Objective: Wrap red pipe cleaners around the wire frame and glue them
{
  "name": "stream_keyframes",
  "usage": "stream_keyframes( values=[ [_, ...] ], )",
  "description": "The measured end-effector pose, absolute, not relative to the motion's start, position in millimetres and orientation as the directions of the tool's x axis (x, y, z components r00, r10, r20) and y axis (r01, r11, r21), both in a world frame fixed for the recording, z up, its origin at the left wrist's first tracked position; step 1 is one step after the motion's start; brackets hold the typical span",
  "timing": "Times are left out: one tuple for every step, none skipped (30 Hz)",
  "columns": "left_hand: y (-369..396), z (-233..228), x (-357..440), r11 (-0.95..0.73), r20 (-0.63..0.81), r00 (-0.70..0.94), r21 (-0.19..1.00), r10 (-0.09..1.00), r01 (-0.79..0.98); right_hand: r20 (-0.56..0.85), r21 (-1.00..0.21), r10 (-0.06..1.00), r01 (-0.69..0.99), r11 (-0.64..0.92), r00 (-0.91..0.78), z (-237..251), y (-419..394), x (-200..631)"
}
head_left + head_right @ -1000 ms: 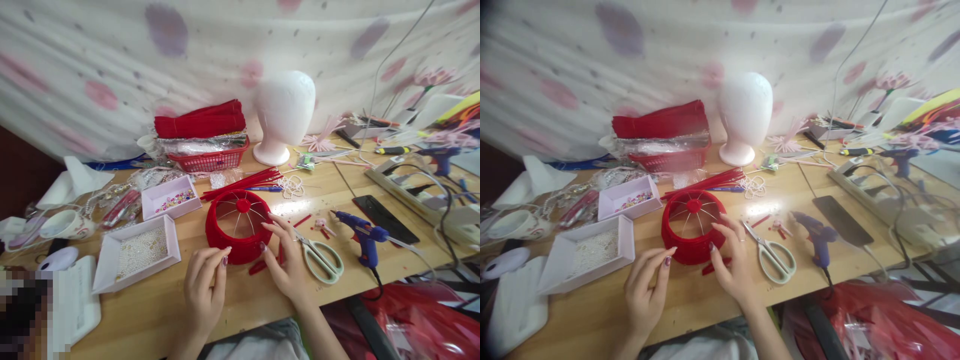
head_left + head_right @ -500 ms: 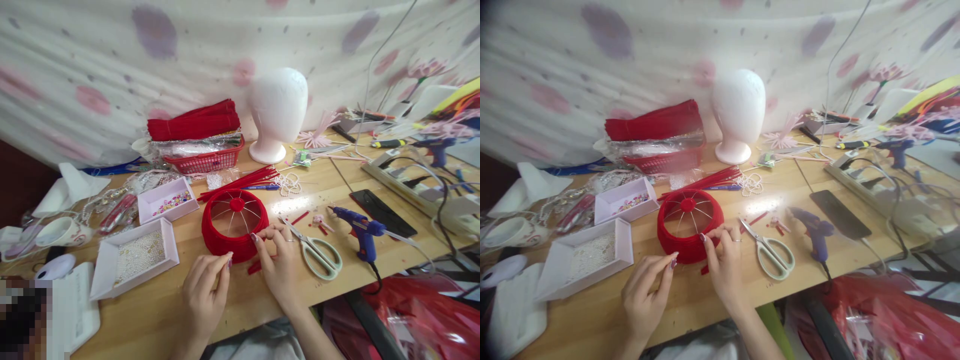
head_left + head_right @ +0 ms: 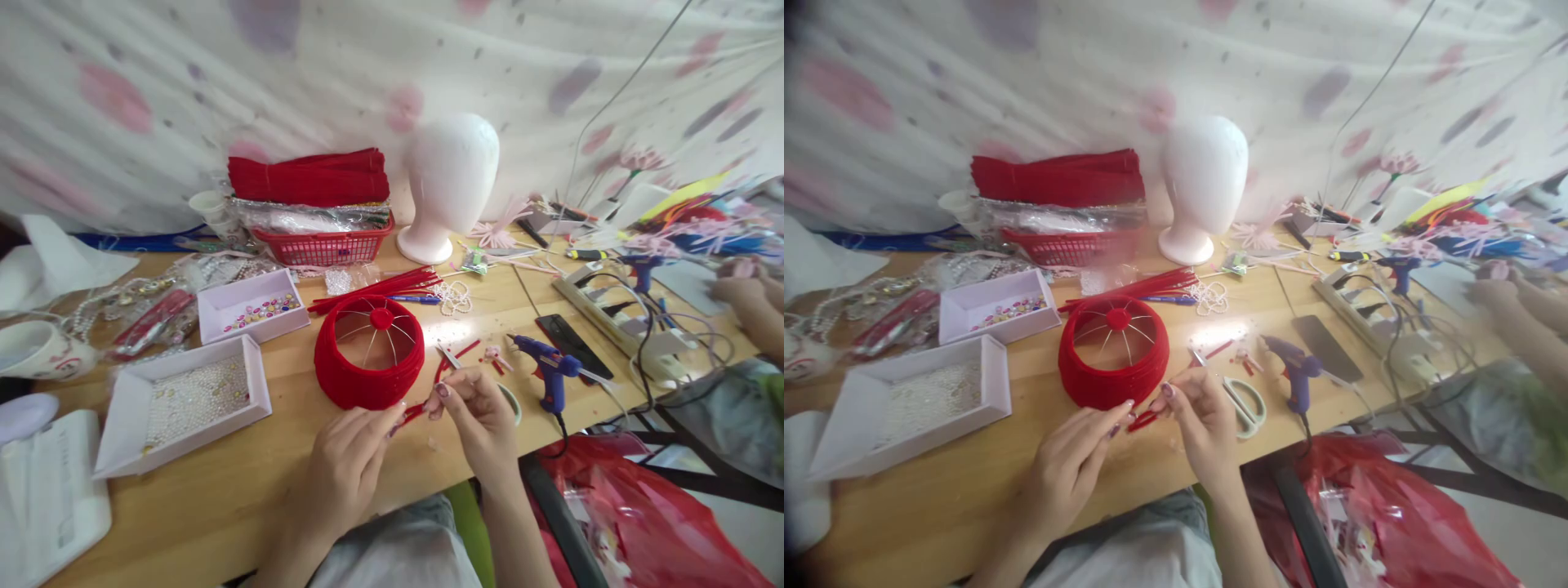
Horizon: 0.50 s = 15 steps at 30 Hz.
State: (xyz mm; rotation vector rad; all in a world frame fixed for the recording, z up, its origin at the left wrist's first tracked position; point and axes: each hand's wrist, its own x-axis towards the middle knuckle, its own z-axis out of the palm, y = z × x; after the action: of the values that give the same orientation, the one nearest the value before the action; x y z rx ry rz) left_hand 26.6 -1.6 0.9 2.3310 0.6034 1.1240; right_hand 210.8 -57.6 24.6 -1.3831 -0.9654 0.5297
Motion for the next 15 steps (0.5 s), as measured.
stream_keyframes(
  values=[
    [-3, 0, 26, -0.795, 0.596, 0.582, 0.585, 0.554, 0.158, 0.244, -0.965, 0.801, 0.216, 0.147, 0.547, 27, -62, 216],
    [-3, -1, 25, -0.799, 0.602, 0.581, 0.583, 0.548, 0.150, 0.241, -0.965, 0.783, 0.228, 0.131, 0.574, 29, -68, 223],
    [-4, -2, 23, -0.798, 0.611, 0.565, 0.583, 0.554, 0.153, 0.246, -0.962, 0.747, 0.251, 0.109, 0.618, 32, -73, 231],
    [-4, -3, 21, -0.796, 0.625, 0.537, 0.583, 0.567, 0.162, 0.260, -0.954, 0.684, 0.289, 0.075, 0.681, 34, -78, 238],
    [-4, -3, 19, -0.793, 0.641, 0.499, 0.583, 0.583, 0.177, 0.291, -0.939, 0.596, 0.343, 0.028, 0.749, 35, -83, 245],
    [-3, -2, 16, -0.790, 0.658, 0.457, 0.581, 0.598, 0.197, 0.331, -0.918, 0.526, 0.397, -0.013, 0.783, 36, -86, 252],
    [-2, -1, 14, -0.788, 0.677, 0.413, 0.576, 0.610, 0.219, 0.384, -0.885, 0.491, 0.463, -0.046, 0.782, 36, -88, 258],
    [0, 1, 11, -0.787, 0.696, 0.371, 0.569, 0.615, 0.238, 0.440, -0.844, 0.498, 0.534, -0.057, 0.748, 35, -88, 262],
    [1, 3, 9, -0.786, 0.712, 0.333, 0.562, 0.618, 0.257, 0.482, -0.803, 0.543, 0.594, -0.040, 0.688, 34, -86, 265],
    [3, 6, 6, -0.783, 0.722, 0.304, 0.558, 0.621, 0.274, 0.508, -0.771, 0.600, 0.637, -0.004, 0.618, 32, -83, 266],
    [5, 9, 4, -0.778, 0.726, 0.284, 0.559, 0.626, 0.287, 0.521, -0.753, 0.642, 0.657, 0.036, 0.562, 30, -79, 266],
    [6, 11, 3, -0.769, 0.722, 0.272, 0.566, 0.637, 0.298, 0.523, -0.755, 0.662, 0.652, 0.067, 0.538, 28, -75, 264],
    [8, 13, 2, -0.756, 0.712, 0.264, 0.578, 0.651, 0.305, 0.513, -0.770, 0.669, 0.633, 0.081, 0.538, 26, -70, 260],
    [8, 14, 2, -0.743, 0.698, 0.262, 0.593, 0.667, 0.311, 0.494, -0.785, 0.679, 0.614, 0.080, 0.543, 24, -66, 254],
    [9, 15, 2, -0.730, 0.684, 0.261, 0.608, 0.681, 0.311, 0.470, -0.793, 0.699, 0.606, 0.064, 0.540, 23, -62, 248]
  ],
)
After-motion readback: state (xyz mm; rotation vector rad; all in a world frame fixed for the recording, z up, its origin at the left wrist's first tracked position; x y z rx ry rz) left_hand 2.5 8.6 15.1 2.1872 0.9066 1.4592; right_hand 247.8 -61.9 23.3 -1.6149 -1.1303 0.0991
